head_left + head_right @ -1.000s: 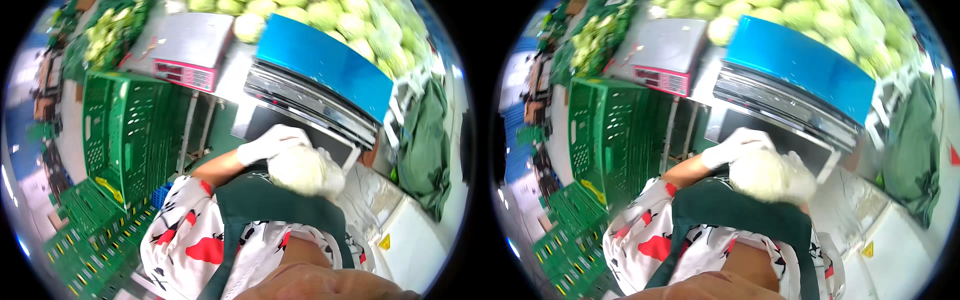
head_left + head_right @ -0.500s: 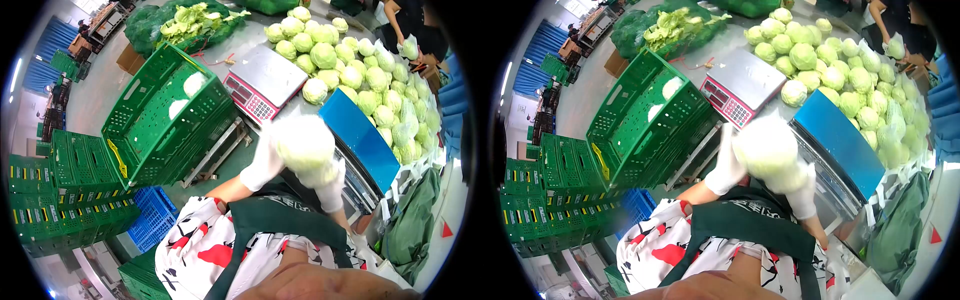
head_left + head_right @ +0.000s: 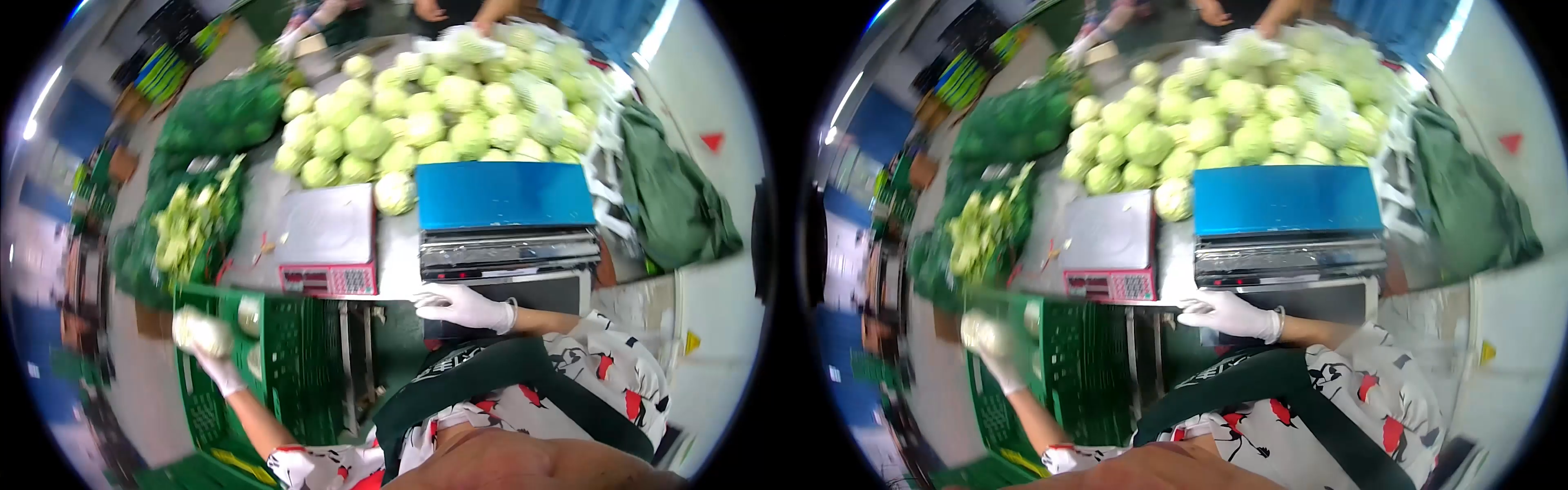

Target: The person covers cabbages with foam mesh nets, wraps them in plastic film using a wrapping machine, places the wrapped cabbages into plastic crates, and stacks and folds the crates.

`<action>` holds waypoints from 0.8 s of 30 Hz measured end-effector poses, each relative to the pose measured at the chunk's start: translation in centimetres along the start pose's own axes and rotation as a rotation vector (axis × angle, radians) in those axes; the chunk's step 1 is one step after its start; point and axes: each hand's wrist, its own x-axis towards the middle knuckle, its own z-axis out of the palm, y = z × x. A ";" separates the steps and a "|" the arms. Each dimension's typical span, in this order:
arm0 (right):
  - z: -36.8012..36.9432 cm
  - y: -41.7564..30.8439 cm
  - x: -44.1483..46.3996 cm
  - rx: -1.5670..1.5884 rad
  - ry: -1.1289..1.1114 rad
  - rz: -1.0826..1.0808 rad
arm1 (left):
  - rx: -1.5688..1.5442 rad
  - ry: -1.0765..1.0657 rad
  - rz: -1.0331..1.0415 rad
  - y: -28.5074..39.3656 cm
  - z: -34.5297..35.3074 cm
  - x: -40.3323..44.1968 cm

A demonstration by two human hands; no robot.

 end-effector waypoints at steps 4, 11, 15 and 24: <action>-5.1 2.1 -3.8 0.003 0.323 0.118 | -0.013 0.258 -0.321 -4.1 -4.9 8.0; -11.5 0.4 -7.5 -0.062 0.556 0.214 | 0.122 0.164 -0.503 -8.9 -7.6 13.0; -19.9 -2.3 -6.2 -0.187 0.756 0.001 | 0.947 0.582 0.495 -1.3 6.6 9.6; -33.9 0.3 3.5 -0.799 1.179 -0.266 | 0.624 -0.882 0.535 -13.2 54.0 -3.7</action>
